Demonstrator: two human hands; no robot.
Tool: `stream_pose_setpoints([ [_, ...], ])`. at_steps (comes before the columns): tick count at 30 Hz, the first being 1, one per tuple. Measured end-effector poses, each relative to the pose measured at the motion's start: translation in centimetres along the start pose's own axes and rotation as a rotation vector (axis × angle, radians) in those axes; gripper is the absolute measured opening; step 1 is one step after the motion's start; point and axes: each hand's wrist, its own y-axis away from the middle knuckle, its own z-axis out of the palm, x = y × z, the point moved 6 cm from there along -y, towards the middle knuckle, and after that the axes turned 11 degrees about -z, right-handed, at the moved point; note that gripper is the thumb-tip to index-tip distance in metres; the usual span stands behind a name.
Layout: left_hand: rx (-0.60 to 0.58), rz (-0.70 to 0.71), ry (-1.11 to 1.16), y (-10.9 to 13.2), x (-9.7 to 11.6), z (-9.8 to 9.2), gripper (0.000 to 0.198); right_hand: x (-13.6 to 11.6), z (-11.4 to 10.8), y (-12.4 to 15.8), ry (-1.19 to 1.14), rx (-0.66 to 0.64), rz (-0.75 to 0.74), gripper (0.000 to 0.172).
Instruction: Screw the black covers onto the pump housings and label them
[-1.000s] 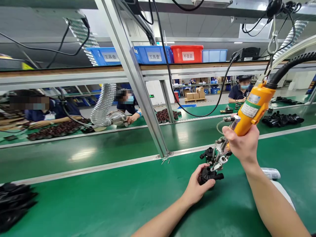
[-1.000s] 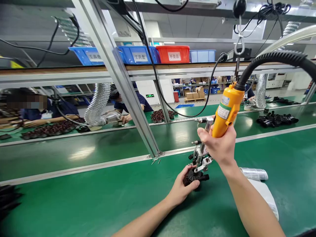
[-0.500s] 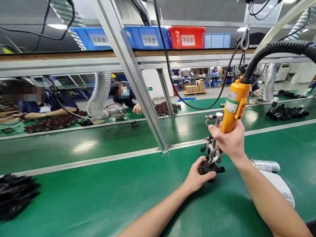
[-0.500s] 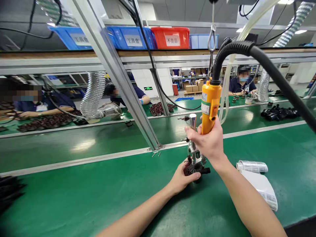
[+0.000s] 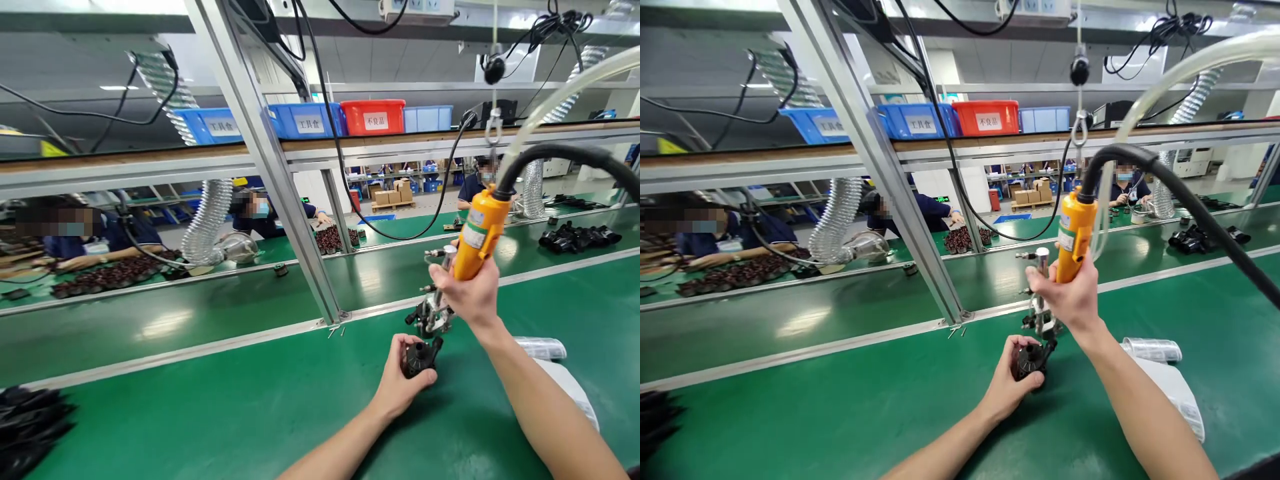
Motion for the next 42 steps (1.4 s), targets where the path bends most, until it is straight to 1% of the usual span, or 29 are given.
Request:
stream_pose_setpoints([
  [3, -0.141, -0.087, 0.152, -0.3, -0.9, 0.2, 0.053, -1.8, -2.2, -1.2, 0.025, 0.098, -0.1, 0.049],
  [4, -0.146, -0.109, 0.169, -0.3, -1.1, 0.2, 0.054, -2.3, -2.8, -1.4, 0.052, 0.118, -0.118, 0.046],
  [7, -0.024, -0.084, 0.146, -0.4, -1.3, 0.0, 0.065, -3.3, -3.5, -1.7, 0.116, 0.112, -0.128, 0.039],
  [8, -0.002, -0.071, 0.148, -0.4, -1.3, 0.1, 0.067, -3.3, -3.4, -1.6, 0.116, 0.103, -0.124, 0.039],
  [9, -0.007, -0.063, 0.16, -0.4, -1.3, 0.2, 0.07, -3.3, -3.2, -1.5, 0.106, 0.094, -0.118, 0.038],
  [13, -0.146, -0.054, 0.207, -0.9, -1.1, 0.6, 0.075, -2.6, -1.7, -0.9, 0.012, 0.071, -0.075, 0.04],
  [15, -0.176, -0.059, 0.195, -1.1, -1.0, 0.5, 0.074, -2.2, -1.0, -0.6, -0.024, 0.069, -0.041, 0.042],
  [18, -0.141, -0.093, 0.182, -1.3, -1.1, 0.0, 0.073, -1.9, -0.3, -0.2, -0.037, 0.057, 0.015, 0.045],
  [21, -0.128, -0.136, 0.16, -1.4, -1.0, -0.2, 0.074, -1.6, 0.4, 0.3, -0.044, 0.007, 0.05, 0.047],
  [24, -0.161, -0.154, 0.133, -1.4, -0.5, 0.0, 0.076, -1.0, 1.3, 0.8, -0.035, -0.045, 0.051, 0.046],
  [27, -0.152, -0.158, 0.134, -1.5, -0.2, 0.0, 0.076, -0.2, 2.0, 1.3, 0.005, -0.084, 0.052, 0.046],
  [32, -0.141, -0.185, 0.17, -1.3, -0.3, 0.0, 0.074, 0.3, 2.5, 1.9, 0.011, -0.121, 0.049, 0.047],
  [36, -0.148, -0.164, 0.162, -1.1, -0.3, 0.1, 0.069, 0.7, 2.7, 2.4, -0.018, -0.117, 0.059, 0.048],
  [38, -0.127, -0.132, 0.14, -1.0, -0.5, 0.0, 0.067, 1.2, 2.6, 2.3, -0.022, -0.101, 0.069, 0.049],
  [39, -0.093, -0.111, 0.13, -0.9, -0.6, -0.1, 0.065, 1.4, 2.5, 2.2, -0.025, -0.089, 0.073, 0.05],
  [42, 0.073, -0.037, 0.117, -0.7, -0.7, -1.0, 0.058, 1.3, 1.5, 1.4, -0.029, -0.03, 0.048, 0.052],
])
